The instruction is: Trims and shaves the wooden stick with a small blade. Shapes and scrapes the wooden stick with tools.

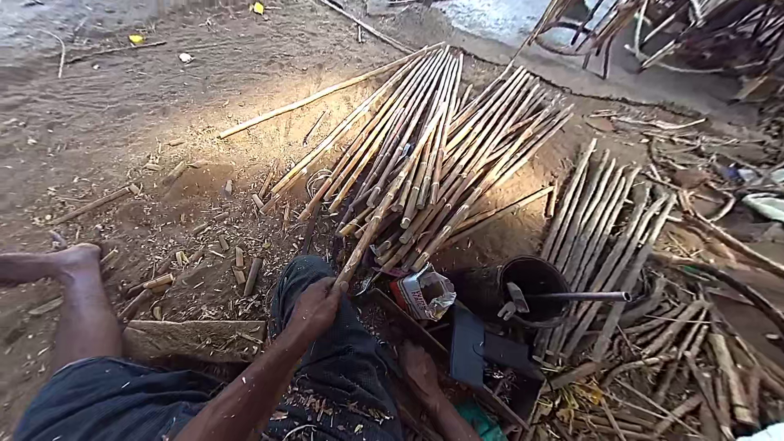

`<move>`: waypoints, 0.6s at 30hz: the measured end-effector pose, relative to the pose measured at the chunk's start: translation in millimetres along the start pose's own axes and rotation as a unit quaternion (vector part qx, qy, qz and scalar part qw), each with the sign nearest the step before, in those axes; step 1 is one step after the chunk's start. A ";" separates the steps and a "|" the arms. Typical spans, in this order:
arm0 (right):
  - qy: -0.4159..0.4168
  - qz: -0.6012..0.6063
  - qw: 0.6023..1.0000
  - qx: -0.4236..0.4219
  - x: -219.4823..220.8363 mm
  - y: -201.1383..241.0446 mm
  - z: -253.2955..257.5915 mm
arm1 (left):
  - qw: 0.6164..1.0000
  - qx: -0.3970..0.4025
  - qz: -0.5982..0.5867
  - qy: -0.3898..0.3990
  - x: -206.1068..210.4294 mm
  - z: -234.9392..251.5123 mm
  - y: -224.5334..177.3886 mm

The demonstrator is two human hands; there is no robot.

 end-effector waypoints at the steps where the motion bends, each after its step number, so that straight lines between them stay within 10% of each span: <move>1: -0.002 -0.007 1.000 -0.016 3.2 -1.5 2.9 | 1.000 -0.009 -0.003 0.002 3.6 1.5 2.0; 18: -0.060 -0.002 0.998 -0.024 12.2 -14.9 -1.7 | 0.996 -0.075 0.006 0.053 12.5 8.0 2.3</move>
Point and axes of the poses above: each hand's wrist, its own z-axis towards the middle knuckle, its own x-axis out of the palm, y = z × x, the point moved 6 cm from there along z, towards the middle knuckle, and after that the axes turned 15 degrees about -y, right-handed, at the moved point
